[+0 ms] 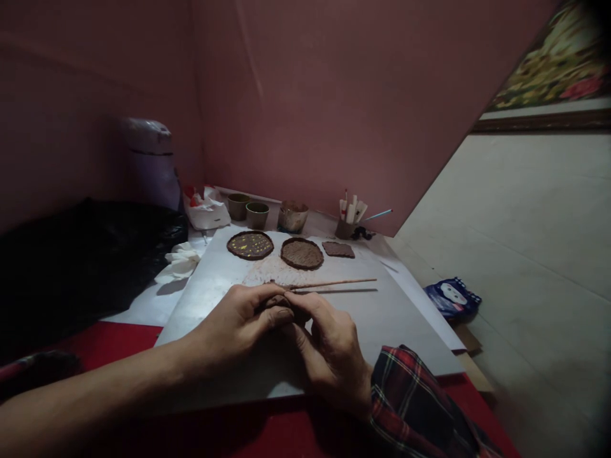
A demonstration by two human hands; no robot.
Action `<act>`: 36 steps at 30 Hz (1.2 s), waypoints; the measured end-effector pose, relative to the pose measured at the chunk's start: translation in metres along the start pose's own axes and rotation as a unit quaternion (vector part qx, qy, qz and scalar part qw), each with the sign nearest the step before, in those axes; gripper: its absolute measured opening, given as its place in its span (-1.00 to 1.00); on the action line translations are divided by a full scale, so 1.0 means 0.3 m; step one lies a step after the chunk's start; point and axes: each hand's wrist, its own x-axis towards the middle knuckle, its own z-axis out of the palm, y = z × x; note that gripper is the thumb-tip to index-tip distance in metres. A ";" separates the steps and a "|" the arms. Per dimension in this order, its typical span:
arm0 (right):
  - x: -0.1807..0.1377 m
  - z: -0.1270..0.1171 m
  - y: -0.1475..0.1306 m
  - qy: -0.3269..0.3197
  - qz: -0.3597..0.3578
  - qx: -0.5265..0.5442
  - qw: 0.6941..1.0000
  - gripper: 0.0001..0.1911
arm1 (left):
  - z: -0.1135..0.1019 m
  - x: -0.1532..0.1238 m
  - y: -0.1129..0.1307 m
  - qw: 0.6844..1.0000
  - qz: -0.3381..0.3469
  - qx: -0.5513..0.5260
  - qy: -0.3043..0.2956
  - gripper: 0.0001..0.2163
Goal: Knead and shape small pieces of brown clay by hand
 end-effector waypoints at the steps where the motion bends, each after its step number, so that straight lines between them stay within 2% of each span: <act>1: -0.002 0.001 0.001 0.002 -0.003 0.002 1.000 -0.63 | 0.000 -0.001 0.000 1.000 0.002 0.005 0.003 -0.78; 5: -0.004 0.003 0.001 0.007 -0.006 0.004 1.000 -0.61 | 0.000 -0.004 0.000 1.000 0.006 0.021 0.016 -0.79; 10: 0.001 0.001 -0.005 0.006 0.012 0.006 1.000 -0.65 | 0.004 0.004 -0.003 1.000 -0.008 -0.013 0.015 -0.79; 13: 0.002 0.000 -0.009 0.011 0.026 0.008 1.000 -0.66 | 0.006 0.006 -0.003 0.997 -0.026 -0.066 0.024 -0.77; 18: -0.003 -0.001 -0.010 0.036 0.034 0.032 0.998 -0.63 | -0.005 -0.003 -0.003 0.979 -0.086 -0.181 0.039 -0.51; 21: -0.004 0.001 -0.006 0.049 0.029 0.040 0.998 -0.60 | -0.015 -0.002 -0.014 0.971 -0.085 -0.222 0.008 -0.58; 23: -0.003 0.001 -0.002 0.047 0.025 0.047 0.998 -0.59 | -0.016 0.003 -0.023 0.955 -0.093 -0.280 -0.019 -0.62; 27: 0.000 0.002 0.002 0.047 0.027 0.054 0.997 -0.59 | -0.006 0.013 -0.034 0.897 -0.108 -0.426 -0.055 -0.69; 30: -0.001 0.001 0.002 0.064 0.029 0.046 0.996 -0.60 | 0.000 0.017 -0.035 0.860 -0.113 -0.491 -0.078 -0.68; 33: -0.001 0.001 0.005 0.065 0.022 0.040 0.997 -0.60 | -0.004 0.018 -0.033 0.859 -0.111 -0.493 -0.086 -0.74; 36: 0.001 0.001 0.008 0.062 0.013 0.041 0.997 -0.59 | -0.013 0.017 -0.026 0.870 -0.125 -0.472 -0.077 -0.69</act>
